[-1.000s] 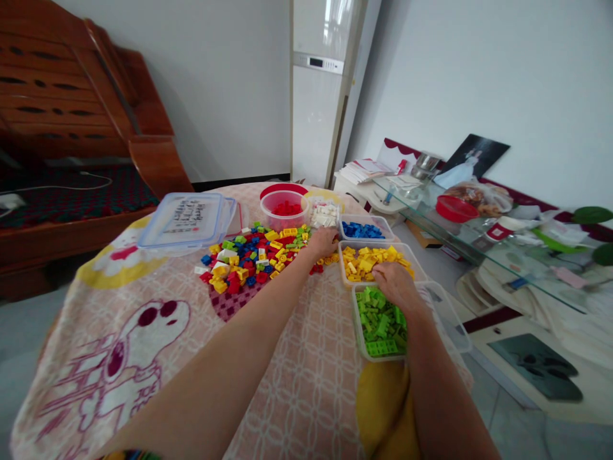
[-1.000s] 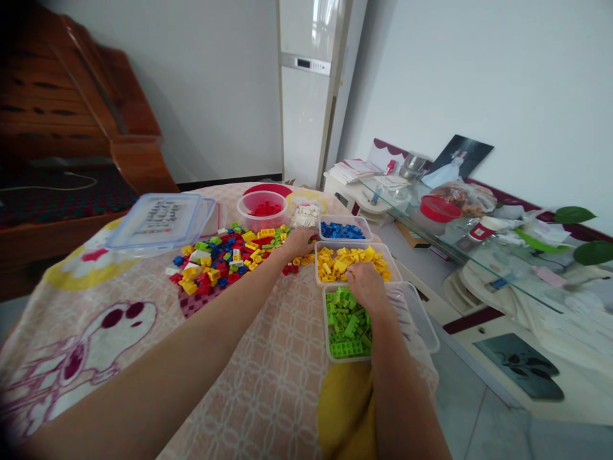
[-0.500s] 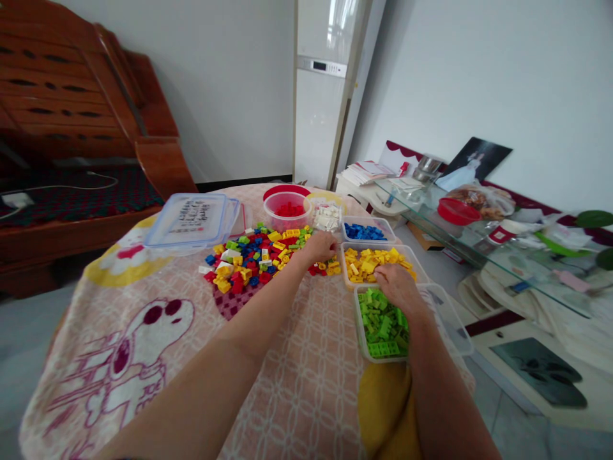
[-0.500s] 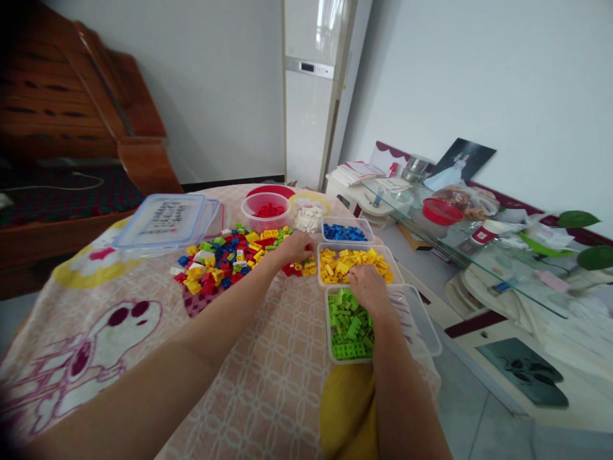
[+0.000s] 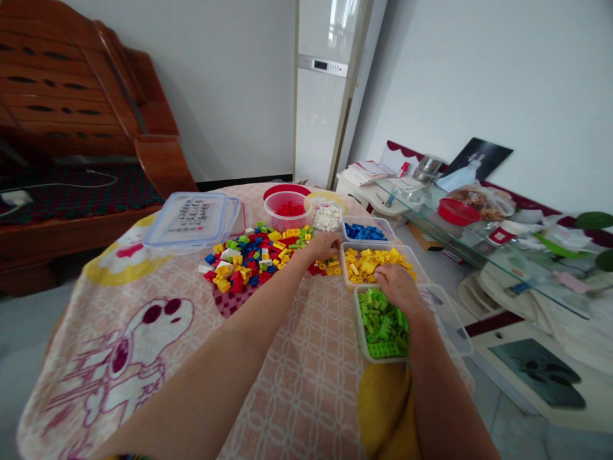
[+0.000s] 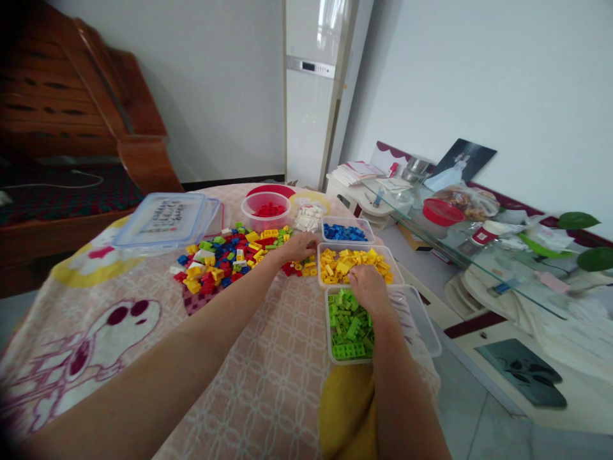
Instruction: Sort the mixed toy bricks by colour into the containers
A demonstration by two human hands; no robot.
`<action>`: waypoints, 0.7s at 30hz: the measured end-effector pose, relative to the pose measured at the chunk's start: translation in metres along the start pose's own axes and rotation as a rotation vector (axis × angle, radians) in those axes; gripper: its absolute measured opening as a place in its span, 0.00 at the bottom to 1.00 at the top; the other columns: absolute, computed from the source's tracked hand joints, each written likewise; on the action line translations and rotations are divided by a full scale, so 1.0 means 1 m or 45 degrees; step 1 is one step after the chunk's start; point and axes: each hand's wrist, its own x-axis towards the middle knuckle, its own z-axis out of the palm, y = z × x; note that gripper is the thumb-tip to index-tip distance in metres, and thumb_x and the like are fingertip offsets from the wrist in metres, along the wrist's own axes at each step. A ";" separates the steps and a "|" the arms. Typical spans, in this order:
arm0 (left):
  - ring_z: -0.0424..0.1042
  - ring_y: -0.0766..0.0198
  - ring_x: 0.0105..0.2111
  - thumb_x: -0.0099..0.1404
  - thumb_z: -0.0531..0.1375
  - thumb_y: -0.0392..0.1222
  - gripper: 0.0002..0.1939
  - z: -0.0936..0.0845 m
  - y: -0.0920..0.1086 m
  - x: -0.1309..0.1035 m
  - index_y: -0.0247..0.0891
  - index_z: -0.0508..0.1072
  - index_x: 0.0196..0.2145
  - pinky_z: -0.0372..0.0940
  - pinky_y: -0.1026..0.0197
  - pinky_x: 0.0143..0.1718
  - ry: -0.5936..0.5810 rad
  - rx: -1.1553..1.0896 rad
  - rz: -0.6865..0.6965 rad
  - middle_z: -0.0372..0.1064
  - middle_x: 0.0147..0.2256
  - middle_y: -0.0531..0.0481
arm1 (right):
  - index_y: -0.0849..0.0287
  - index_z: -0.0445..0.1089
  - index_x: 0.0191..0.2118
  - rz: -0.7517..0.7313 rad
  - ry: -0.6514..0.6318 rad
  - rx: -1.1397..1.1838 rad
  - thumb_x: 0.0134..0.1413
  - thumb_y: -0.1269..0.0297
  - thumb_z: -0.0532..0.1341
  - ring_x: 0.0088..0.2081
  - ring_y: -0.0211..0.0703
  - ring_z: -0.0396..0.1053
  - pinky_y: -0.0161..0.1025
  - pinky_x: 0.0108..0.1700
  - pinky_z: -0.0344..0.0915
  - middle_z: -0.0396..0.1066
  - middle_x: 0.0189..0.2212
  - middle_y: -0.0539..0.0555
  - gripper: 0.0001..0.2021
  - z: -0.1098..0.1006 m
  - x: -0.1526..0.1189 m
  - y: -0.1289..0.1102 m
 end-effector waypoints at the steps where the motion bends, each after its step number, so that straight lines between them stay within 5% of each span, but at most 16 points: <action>1: 0.76 0.58 0.40 0.57 0.60 0.31 0.11 0.001 0.000 0.000 0.36 0.81 0.35 0.68 0.61 0.46 0.047 0.013 -0.058 0.79 0.37 0.46 | 0.61 0.79 0.41 0.002 0.002 0.000 0.69 0.66 0.52 0.44 0.45 0.70 0.37 0.48 0.59 0.79 0.41 0.60 0.16 0.000 0.000 0.000; 6: 0.75 0.55 0.46 0.61 0.61 0.37 0.10 0.005 0.001 -0.001 0.37 0.82 0.38 0.67 0.55 0.54 0.226 0.113 -0.075 0.78 0.41 0.43 | 0.61 0.79 0.41 0.005 0.024 -0.011 0.69 0.65 0.52 0.44 0.46 0.70 0.37 0.47 0.59 0.79 0.42 0.60 0.16 0.000 -0.001 -0.001; 12: 0.75 0.57 0.47 0.66 0.58 0.40 0.13 0.002 0.006 -0.001 0.37 0.81 0.44 0.68 0.58 0.52 0.020 0.195 -0.004 0.78 0.45 0.42 | 0.60 0.79 0.40 -0.006 0.003 -0.008 0.68 0.66 0.52 0.45 0.47 0.71 0.38 0.48 0.60 0.79 0.42 0.60 0.16 -0.003 -0.001 -0.002; 21: 0.77 0.58 0.40 0.62 0.59 0.37 0.13 -0.010 0.022 -0.005 0.41 0.83 0.40 0.69 0.62 0.41 0.086 0.093 -0.402 0.80 0.39 0.46 | 0.61 0.79 0.41 0.007 -0.006 0.000 0.69 0.65 0.52 0.45 0.45 0.71 0.37 0.48 0.60 0.78 0.43 0.60 0.17 -0.003 -0.001 -0.002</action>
